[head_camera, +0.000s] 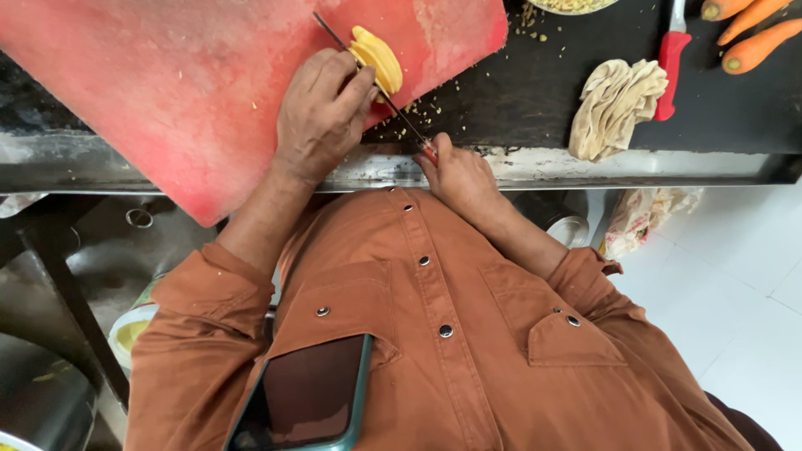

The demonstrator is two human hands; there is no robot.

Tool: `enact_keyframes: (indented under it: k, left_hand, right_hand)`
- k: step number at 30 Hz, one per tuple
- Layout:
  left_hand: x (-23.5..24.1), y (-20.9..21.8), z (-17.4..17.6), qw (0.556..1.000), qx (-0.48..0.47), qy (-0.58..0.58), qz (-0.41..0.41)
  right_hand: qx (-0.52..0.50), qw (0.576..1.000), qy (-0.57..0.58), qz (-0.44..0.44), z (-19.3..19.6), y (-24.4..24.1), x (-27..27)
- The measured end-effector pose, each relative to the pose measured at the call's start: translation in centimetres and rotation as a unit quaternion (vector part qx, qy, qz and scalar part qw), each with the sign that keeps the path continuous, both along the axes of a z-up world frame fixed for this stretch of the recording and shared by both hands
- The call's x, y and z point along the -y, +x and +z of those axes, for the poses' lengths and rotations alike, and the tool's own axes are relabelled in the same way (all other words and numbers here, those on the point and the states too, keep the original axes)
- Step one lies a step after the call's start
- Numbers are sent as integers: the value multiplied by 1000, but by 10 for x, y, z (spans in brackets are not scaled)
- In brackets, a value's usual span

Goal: The person uses a knife to chop yellow vegetables on a red cutting board. They first mince a pile of already sliced pieces, then slice a whole yellow vegetable into thin strips.

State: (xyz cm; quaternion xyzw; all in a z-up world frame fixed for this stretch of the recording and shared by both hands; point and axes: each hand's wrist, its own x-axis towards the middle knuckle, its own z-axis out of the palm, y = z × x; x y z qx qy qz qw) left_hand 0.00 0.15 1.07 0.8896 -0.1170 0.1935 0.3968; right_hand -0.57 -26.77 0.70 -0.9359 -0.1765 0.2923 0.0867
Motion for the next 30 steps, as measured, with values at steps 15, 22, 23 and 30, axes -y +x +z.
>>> enact_keyframes:
  k: [15,22,23,30]
  left_hand:
    - [2,0,-5,1000,8,-27,9]
    - [0,-3,-5,1000,20,-18,13]
    - [0,-2,-5,1000,19,-18,13]
    - [-1,-5,-5,1000,12,-25,11]
  right_hand:
    - [1,994,104,-39,15,0,-8]
    - [8,994,98,-47,25,0,-2]
    - [11,995,96,-39,26,1,-1]
    - [22,996,86,-20,26,-6,2]
